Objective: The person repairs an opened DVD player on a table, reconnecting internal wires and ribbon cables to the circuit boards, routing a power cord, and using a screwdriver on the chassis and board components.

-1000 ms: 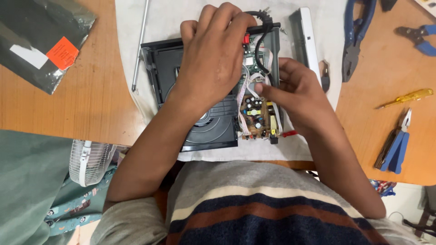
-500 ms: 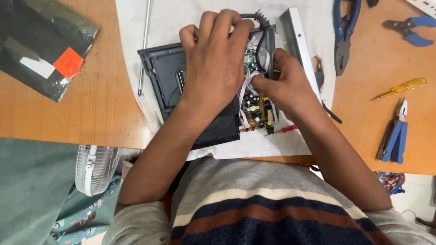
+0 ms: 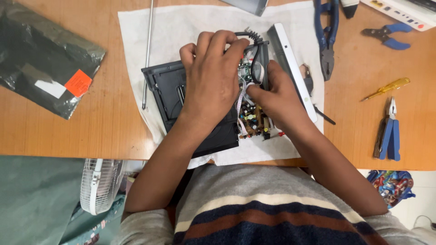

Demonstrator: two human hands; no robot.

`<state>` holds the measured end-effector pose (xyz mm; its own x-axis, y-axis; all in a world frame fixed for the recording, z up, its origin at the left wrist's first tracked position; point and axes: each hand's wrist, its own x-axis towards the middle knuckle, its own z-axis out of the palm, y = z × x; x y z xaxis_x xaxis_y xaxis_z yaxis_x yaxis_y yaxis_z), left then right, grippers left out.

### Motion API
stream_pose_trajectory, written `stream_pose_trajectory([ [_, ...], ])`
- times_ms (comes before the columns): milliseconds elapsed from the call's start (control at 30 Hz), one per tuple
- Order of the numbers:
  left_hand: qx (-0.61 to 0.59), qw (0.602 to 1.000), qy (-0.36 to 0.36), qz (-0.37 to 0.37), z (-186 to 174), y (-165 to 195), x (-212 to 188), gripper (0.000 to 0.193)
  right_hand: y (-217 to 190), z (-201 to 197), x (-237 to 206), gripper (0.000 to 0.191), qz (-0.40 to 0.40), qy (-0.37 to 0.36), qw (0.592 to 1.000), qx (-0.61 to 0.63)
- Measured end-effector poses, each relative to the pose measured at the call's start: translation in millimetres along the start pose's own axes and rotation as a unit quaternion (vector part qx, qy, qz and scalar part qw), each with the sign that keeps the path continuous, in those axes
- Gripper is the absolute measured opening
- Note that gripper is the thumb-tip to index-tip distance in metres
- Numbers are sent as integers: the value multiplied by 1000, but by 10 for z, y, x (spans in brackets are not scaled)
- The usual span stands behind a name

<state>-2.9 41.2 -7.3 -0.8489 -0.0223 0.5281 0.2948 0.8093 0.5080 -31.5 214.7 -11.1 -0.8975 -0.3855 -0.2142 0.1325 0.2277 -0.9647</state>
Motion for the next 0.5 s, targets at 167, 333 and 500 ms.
stream_pose_trajectory([
  [167,-8,1000,-2,7,-53,74,10,39,-42,41,-69,40,-11,43,997,-66],
  [333,-4,1000,0,12,-78,116,17,40,-50,-61,-96,35,10,-2,1000,-16],
  [500,-12,1000,-8,10,-75,132,39,42,-25,-81,-95,30,31,-13,997,63],
])
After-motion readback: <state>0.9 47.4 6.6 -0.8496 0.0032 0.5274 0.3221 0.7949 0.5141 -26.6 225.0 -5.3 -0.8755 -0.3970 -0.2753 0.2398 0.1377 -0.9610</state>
